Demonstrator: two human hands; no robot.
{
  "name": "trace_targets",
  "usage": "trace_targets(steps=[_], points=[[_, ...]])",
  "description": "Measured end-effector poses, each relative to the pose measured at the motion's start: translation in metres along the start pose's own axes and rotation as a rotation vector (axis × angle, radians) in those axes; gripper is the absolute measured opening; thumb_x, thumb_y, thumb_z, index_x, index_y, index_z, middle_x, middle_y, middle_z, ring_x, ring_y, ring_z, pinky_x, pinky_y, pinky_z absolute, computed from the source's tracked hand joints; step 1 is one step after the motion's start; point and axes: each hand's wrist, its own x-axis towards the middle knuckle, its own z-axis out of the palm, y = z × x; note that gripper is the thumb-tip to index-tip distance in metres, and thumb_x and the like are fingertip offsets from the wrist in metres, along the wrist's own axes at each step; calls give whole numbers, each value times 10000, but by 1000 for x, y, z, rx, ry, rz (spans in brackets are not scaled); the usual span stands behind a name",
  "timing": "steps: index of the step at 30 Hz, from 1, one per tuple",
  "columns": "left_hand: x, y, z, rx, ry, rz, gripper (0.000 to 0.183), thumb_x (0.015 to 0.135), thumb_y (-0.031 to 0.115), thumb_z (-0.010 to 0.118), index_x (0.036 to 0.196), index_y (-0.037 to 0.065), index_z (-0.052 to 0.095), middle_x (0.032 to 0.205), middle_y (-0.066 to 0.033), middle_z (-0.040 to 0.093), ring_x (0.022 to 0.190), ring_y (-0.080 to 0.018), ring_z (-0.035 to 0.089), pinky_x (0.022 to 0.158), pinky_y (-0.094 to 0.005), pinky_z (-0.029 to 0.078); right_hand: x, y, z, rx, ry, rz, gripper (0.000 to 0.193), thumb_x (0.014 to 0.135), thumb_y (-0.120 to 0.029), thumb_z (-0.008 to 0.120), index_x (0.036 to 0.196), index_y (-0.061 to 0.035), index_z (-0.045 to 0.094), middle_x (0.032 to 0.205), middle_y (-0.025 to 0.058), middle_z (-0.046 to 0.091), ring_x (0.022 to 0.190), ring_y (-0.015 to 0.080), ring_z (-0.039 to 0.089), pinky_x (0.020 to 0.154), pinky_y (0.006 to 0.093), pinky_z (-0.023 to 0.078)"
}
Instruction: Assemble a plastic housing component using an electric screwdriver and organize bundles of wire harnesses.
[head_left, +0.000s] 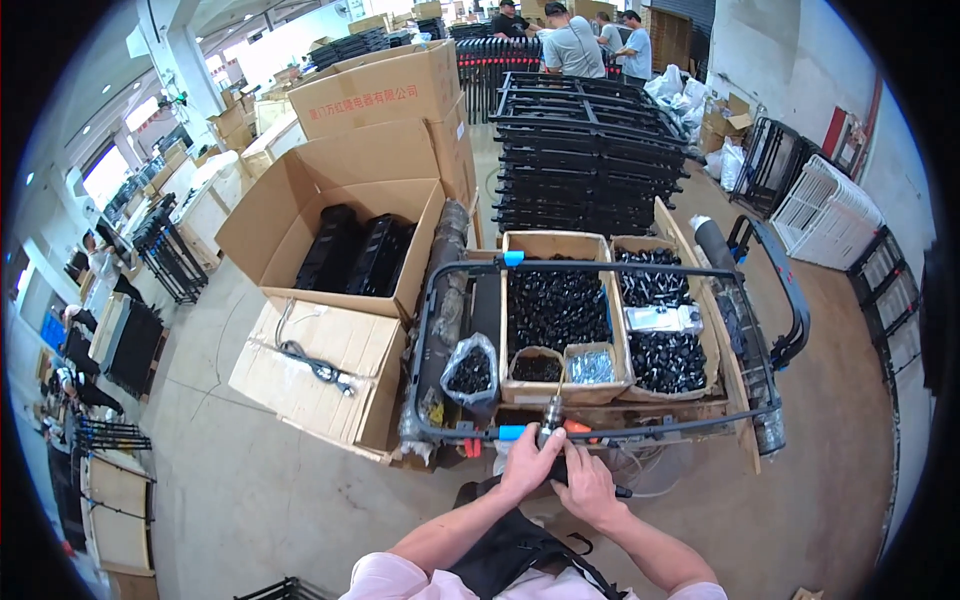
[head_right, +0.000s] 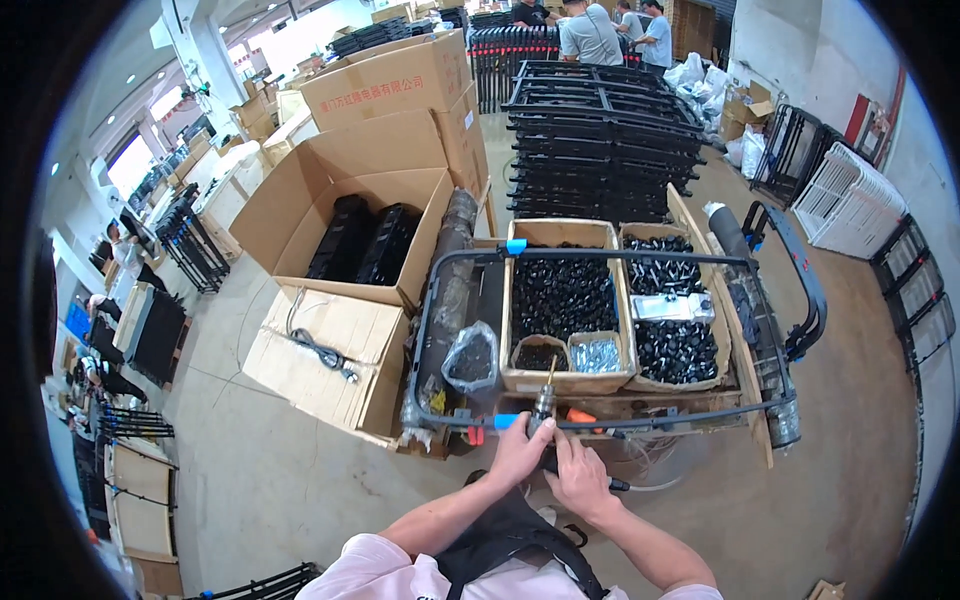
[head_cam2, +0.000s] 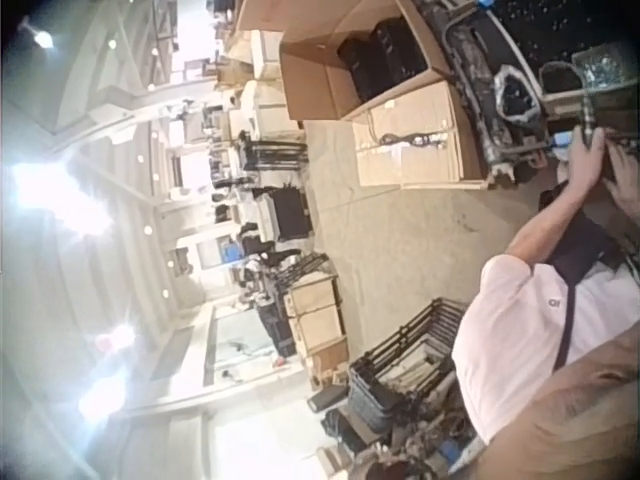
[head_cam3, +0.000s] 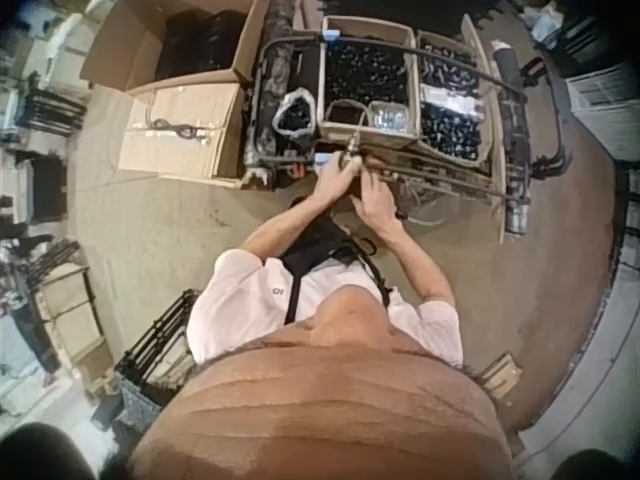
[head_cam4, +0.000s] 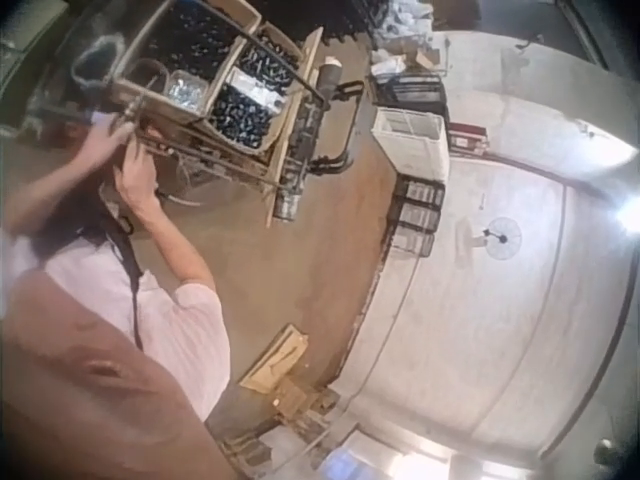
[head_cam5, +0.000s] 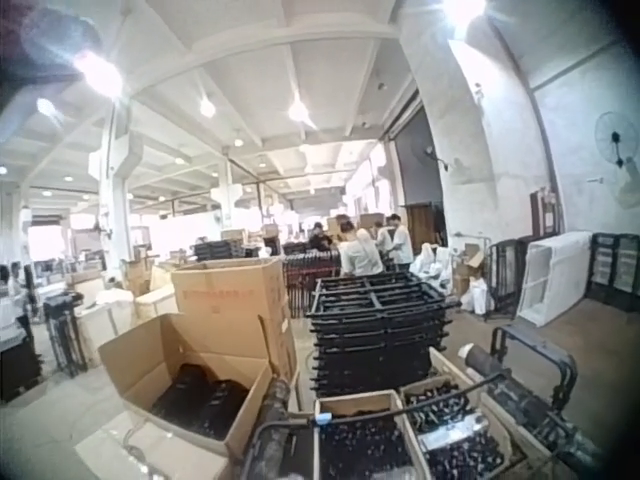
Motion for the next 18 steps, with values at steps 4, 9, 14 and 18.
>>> trace_targets(steps=[4, 9, 14, 18], points=[[-71, -29, -4, 6, 18, -45, 467, 1011, 452, 677, 1028, -10, 609, 841, -142, 671, 791, -208, 651, 741, -393, 532, -62, -7, 37, 6, -50, -57, 831, 724, -157, 853, 1446, 14, 479, 1035, 192, 602, 827, 386, 629, 739, 483, 518], [-115, -79, -7, -56, 38, -177, 475, 1020, 475, 671, 989, 5, 614, 847, -91, 684, 804, -179, 646, 770, -369, 531, -97, -16, 77, 62, -152, -50, 823, 718, -172, 835, 1442, -3, 483, 1030, 192, 615, 846, 384, 653, 758, 492, 536], [-127, -119, -14, -154, 83, -324, 457, 1027, 459, 667, 985, 5, 640, 852, -70, 671, 807, -156, 618, 770, -345, 518, -100, -22, 100, 109, -306, -5, 843, 733, -191, 813, 1467, 2, 448, 1105, 220, 641, 927, 424, 664, 835, 518, 550], [-123, -142, -20, -170, 128, -347, 504, 1006, 503, 679, 971, 1, 649, 847, -78, 666, 812, -165, 617, 771, -364, 517, -92, -27, 114, 143, -305, -39, 839, 738, -182, 795, 1473, 4, 436, 1100, 224, 642, 921, 433, 661, 834, 528, 547]])
